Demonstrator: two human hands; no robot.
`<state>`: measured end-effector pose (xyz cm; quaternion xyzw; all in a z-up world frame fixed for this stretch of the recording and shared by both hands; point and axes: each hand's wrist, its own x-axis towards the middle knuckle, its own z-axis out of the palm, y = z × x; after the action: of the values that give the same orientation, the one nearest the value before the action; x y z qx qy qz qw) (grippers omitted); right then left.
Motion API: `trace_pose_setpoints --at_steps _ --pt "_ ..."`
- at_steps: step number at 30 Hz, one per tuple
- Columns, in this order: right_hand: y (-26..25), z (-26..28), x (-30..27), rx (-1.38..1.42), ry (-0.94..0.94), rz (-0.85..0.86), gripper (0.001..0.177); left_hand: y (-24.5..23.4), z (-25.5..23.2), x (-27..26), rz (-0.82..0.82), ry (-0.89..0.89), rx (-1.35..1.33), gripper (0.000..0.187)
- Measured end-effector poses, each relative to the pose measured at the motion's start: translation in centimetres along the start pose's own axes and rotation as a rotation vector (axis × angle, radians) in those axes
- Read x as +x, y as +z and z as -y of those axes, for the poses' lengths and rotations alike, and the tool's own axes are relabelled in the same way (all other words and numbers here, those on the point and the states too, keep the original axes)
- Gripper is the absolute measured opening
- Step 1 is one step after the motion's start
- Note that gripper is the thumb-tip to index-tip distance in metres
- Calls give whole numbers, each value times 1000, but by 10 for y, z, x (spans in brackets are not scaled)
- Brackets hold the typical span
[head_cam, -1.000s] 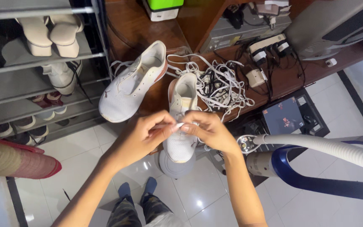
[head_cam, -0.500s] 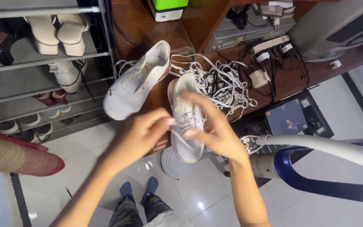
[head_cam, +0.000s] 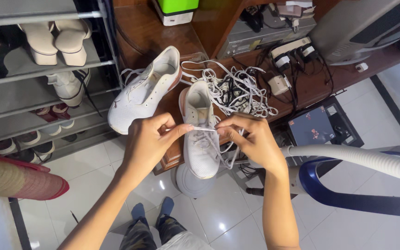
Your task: The person threads white laces through the eyelets of a pair of white sneakers placed on a wooden surface. The person pulls the laces tight, crosses them, and ties a knot on one shoe, then repeats the process on the second shoe.
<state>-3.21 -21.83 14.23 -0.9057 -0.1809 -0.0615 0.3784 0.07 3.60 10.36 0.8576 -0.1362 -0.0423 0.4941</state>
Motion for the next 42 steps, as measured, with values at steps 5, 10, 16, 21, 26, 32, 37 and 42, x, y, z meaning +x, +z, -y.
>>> trace_pose_setpoints --at_steps 5,10,16,21,26,32,37,42 --pt "-10 16 8 -22 154 -72 13 11 2 1 -38 157 -176 22" --pt "-4 33 10 -171 -177 -148 34 23 5 -1 9 221 -166 16" --pt "21 28 11 32 -61 -61 19 35 8 13 140 268 -217 17" --pt "17 0 8 105 48 13 26 51 17 24 249 182 -355 18" --pt "42 -47 15 -28 50 -105 22 78 49 43 -19 493 -46 38" --pt "98 -80 30 -48 130 -229 20 94 80 76 -106 509 249 36" --pt "112 -90 21 -136 14 -246 22 88 101 67 -53 401 -70 16" --pt "109 -96 32 -44 84 -224 19 79 97 66 -61 432 -109 14"
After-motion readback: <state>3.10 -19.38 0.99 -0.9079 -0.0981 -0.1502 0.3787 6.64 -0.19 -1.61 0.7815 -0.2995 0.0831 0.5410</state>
